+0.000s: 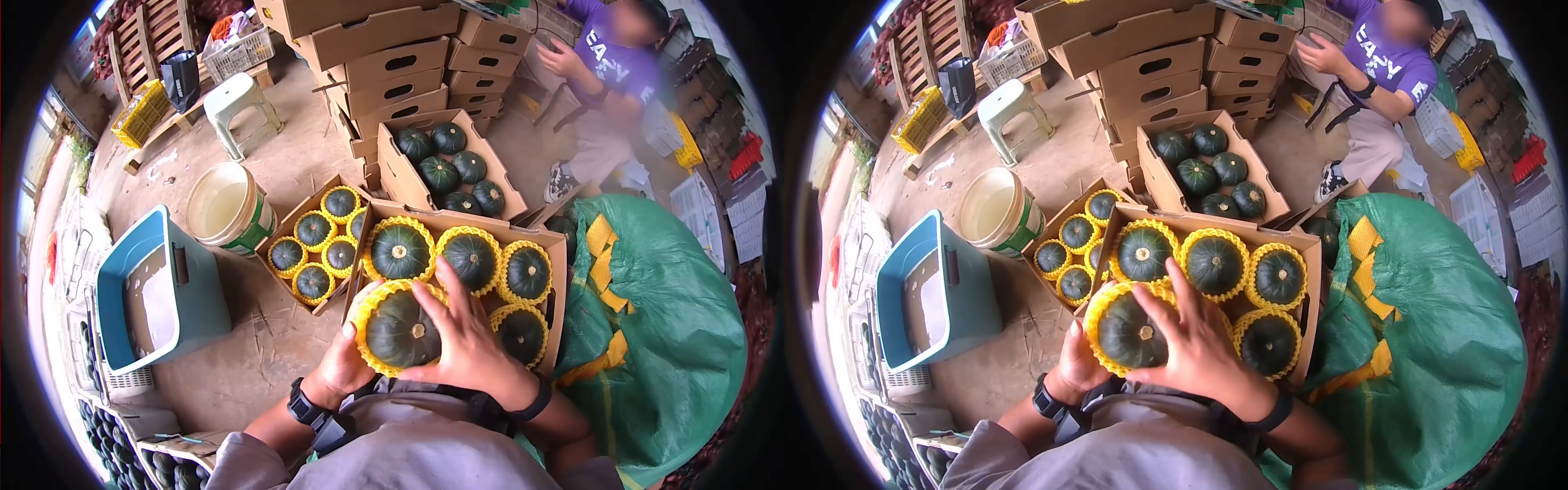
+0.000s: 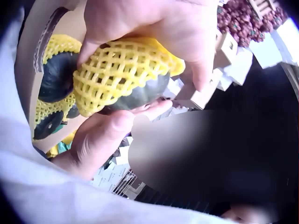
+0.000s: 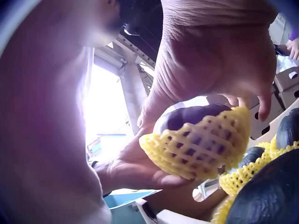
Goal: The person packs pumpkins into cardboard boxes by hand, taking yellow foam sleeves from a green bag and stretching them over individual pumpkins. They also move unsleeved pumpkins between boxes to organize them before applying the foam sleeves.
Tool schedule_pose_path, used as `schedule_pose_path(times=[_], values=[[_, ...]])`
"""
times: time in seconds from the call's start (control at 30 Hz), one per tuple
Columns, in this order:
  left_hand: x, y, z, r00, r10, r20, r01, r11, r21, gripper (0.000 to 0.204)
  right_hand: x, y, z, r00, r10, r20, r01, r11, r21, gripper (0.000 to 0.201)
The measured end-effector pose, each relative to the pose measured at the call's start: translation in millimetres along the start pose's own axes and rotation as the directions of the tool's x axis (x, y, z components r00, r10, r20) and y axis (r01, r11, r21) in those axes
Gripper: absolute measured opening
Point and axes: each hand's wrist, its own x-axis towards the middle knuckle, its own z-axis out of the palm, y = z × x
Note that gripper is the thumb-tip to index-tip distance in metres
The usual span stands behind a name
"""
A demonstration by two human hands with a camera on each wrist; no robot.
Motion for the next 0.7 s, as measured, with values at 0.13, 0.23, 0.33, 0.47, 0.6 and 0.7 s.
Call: schedule_pose_path(times=[0.13,0.23,0.33,0.47,0.6,0.7], values=[[-17,20,5,0.998,-0.058,-0.017,0.06,0.963,0.263,0.089,11,4,12,0.972,-0.005,0.234,-0.062,0.958,0.278,0.104],[-29,35,-27,0.933,0.195,-0.302,0.171,0.499,0.849,0.059,21,13,23,0.997,-0.02,0.07,-0.019,0.855,0.519,0.086],[-39,21,-62,0.949,0.069,-0.308,0.316,-0.189,0.93,0.019,28,6,43,0.983,-0.094,0.155,0.052,0.966,0.252,0.085],[-39,15,-70,0.947,0.05,-0.317,0.32,-0.093,0.943,0.016,37,-6,86,0.831,0.3,0.469,-0.064,0.888,-0.456,0.083],[-31,27,-66,0.961,0.054,-0.272,0.274,-0.023,0.962,0.018,25,1,69,0.904,0.22,0.366,-0.16,0.969,-0.187,0.083],[-16,24,-75,0.967,-0.036,-0.252,0.232,0.535,0.812,0.052,-4,13,-6,0.974,0.116,0.194,-0.169,0.943,0.287,0.065]])
